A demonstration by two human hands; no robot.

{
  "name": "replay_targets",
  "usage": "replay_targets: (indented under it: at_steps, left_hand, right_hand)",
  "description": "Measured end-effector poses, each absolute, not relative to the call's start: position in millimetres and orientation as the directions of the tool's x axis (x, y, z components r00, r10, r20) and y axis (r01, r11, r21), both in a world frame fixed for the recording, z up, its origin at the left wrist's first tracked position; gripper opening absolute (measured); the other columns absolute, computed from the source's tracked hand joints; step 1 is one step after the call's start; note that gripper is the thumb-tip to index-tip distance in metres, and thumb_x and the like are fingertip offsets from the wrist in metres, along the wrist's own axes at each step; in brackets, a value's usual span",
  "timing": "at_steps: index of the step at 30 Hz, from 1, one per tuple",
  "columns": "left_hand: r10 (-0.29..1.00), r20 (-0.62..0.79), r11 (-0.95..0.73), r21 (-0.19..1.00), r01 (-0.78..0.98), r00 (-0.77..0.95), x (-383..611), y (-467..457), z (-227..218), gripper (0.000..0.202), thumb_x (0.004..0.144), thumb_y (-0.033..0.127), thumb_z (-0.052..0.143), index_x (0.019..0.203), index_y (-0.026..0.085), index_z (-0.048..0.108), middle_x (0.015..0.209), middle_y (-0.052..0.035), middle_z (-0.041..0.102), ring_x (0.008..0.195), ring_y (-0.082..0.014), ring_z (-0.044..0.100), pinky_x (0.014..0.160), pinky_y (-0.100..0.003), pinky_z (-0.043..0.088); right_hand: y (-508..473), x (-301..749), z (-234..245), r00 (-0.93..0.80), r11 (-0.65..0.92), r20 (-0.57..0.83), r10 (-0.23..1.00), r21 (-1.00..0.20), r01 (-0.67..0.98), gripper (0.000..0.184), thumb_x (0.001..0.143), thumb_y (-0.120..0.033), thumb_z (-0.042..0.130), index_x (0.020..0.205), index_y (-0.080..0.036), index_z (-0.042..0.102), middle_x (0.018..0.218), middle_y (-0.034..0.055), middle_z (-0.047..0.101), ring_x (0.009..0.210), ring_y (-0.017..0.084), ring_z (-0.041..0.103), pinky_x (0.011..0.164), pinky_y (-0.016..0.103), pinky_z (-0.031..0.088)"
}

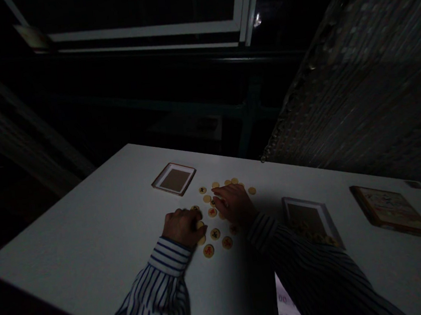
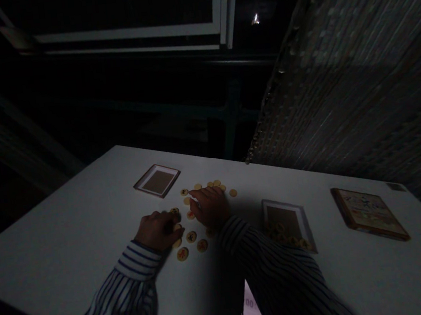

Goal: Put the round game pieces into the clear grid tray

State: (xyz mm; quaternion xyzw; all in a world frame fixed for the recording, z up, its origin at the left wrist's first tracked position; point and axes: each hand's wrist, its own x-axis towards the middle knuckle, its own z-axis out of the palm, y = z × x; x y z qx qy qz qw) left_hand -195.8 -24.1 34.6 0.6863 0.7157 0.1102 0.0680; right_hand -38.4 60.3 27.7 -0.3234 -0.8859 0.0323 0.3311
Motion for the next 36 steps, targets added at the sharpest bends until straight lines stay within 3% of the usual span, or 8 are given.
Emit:
replay_targets:
  at_steps: [4,8,12,15,18,21,36]
  left_hand:
    - [0.994,0.103,0.01,0.323,0.946,-0.046,-200.4,-23.4,33.8,0.025,0.063,0.039,0.055,0.079,0.022,0.062,0.076,-0.0047,0.066,0.076,-0.0236,0.056,0.071,-0.036,0.037]
    - [0.961,0.221,0.017,0.548,0.837,-0.164,-205.2,-20.9,28.4,0.026,0.065,0.037,0.055,0.082,0.019,0.063,0.081,-0.0061,0.066,0.076,-0.0214,0.057,0.072,-0.034,0.041]
    - [0.9,0.207,0.018,0.862,0.506,-0.384,-203.7,-19.0,24.1,0.026,0.063,0.04,0.059,0.075,0.017,0.063,0.07,-0.0042,0.064,0.063,-0.0162,0.057,0.062,-0.028,0.044]
    - [0.892,0.106,-0.01,0.977,0.215,-0.44,-199.9,-19.4,27.3,0.028,0.058,0.038,0.065,0.074,0.016,0.063,0.065,-0.0033,0.065,0.06,-0.015,0.058,0.059,-0.026,0.045]
    - [0.907,0.005,-0.02,0.999,-0.031,-0.421,-197.7,-20.5,32.1,0.033,0.055,0.037,0.069,0.078,0.014,0.062,0.069,-0.0049,0.067,0.065,-0.0155,0.06,0.065,-0.028,0.047]
    - [0.919,-0.053,-0.008,0.988,-0.154,-0.392,-197.7,-21.2,34.4,0.037,0.052,0.037,0.071,0.079,0.013,0.062,0.069,-0.0053,0.067,0.065,-0.0157,0.061,0.068,-0.029,0.048]
    - [0.981,-0.072,0.033,0.977,-0.211,-0.178,-202.0,-20.4,33.1,0.032,0.057,0.033,0.07,0.079,0.014,0.058,0.071,-0.0037,0.066,0.068,-0.0141,0.06,0.068,-0.026,0.047]
  right_hand:
    - [60.2,-38.9,27.0,-0.568,0.791,0.573,0.591,-0.274,0.548,0.022,0.08,-0.026,0.045,0.095,-0.017,0.058,0.085,0.0058,0.063,0.082,0.017,0.053,0.078,0.033,0.033]
    - [60.1,-39.5,27.1,-0.569,0.792,0.571,0.591,-0.279,0.543,0.021,0.08,-0.025,0.045,0.095,-0.017,0.058,0.085,0.0057,0.063,0.082,0.018,0.053,0.077,0.033,0.033]
    - [58.9,-39.6,28.3,-0.573,0.803,0.581,0.578,-0.279,0.527,0.021,0.079,-0.025,0.046,0.095,-0.017,0.058,0.084,0.0058,0.063,0.082,0.017,0.053,0.077,0.033,0.033]
    - [57.2,-39.8,29.6,-0.59,0.825,0.592,0.548,-0.267,0.498,0.021,0.08,-0.025,0.046,0.095,-0.017,0.058,0.085,0.0057,0.063,0.082,0.017,0.053,0.079,0.033,0.033]
    - [54.9,-40.1,31.6,-0.631,0.857,0.59,0.504,-0.248,0.452,0.022,0.08,-0.024,0.045,0.096,-0.017,0.057,0.087,0.0058,0.063,0.084,0.016,0.053,0.08,0.033,0.033]
    - [52.1,-40.5,34.2,-0.675,0.884,0.576,0.461,-0.236,0.403,0.023,0.079,-0.026,0.046,0.098,-0.018,0.056,0.09,0.0056,0.063,0.086,0.016,0.052,0.081,0.033,0.032]
    - [44.9,-44.5,40.6,-0.731,0.916,0.552,0.401,-0.239,0.322,0.026,0.08,-0.034,0.046,0.098,-0.019,0.057,0.086,0.0038,0.063,0.083,0.016,0.052,0.08,0.032,0.03]
